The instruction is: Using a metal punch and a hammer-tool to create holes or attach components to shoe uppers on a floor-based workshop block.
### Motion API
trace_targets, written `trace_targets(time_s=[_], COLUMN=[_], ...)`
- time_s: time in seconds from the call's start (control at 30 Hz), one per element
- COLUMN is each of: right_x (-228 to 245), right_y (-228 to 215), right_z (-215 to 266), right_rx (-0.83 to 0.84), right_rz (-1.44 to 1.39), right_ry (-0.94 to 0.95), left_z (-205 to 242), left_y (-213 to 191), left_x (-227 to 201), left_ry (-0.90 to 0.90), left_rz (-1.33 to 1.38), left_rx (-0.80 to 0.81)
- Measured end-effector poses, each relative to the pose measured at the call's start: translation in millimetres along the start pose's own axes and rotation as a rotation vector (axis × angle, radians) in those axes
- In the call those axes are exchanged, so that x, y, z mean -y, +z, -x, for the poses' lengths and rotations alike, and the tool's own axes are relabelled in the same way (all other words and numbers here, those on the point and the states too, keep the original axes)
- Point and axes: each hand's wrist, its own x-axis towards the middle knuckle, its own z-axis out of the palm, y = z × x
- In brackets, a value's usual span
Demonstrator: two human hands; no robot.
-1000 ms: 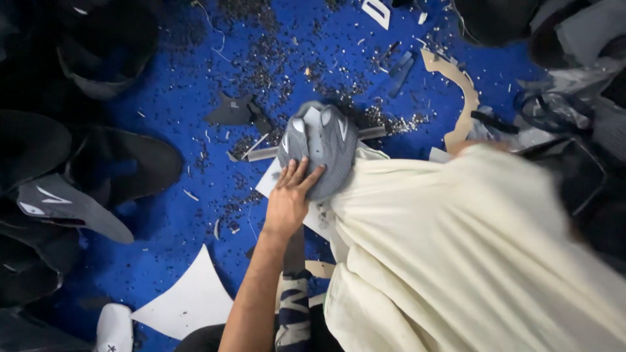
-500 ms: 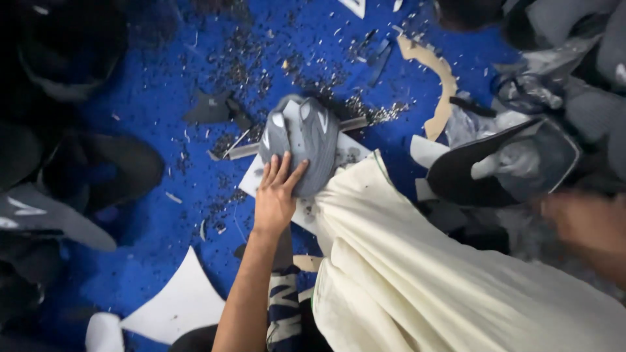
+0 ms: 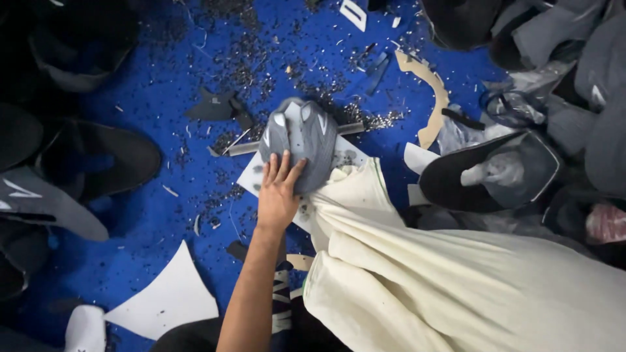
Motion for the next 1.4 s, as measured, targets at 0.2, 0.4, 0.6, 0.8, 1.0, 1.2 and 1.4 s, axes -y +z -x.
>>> trace_targets(time_s=[0.2,0.4,0.6,0.8,1.0,1.2,1.4], right_x=[-13,-24,-57,-32,-22,-19,16], right_y=[13,2,1,-19,-54,-86,-97], right_z=[8,9,17,54,42,15,-76], right_rx=[0.012,-0.029,-0.045,-0.058,-0.114,-0.175,-0.551], right_rz=[0.131,0.287,0.420,0.618,0.797,0.918,0.342], right_ry=[0.053,0.103,0.188,0.263,0.307,0.367,-0.381], left_z=[0,-1,6,12,8,0,3], left_y=[0,8,11,16,7,2,-1], left_x=[-5,0,-5,-2,-7,-6,-16], left_ry=[-0.001,-0.003,-0.011,-0.023,-0.054,-0.046,-0.080], left_rz=[-0.029,-0.042,-0.016,-0.013,-0.010,0.061,0.103], left_rx=[0.000,-0.020,-0.028,-0.064,-0.056,-0.046,-0.064])
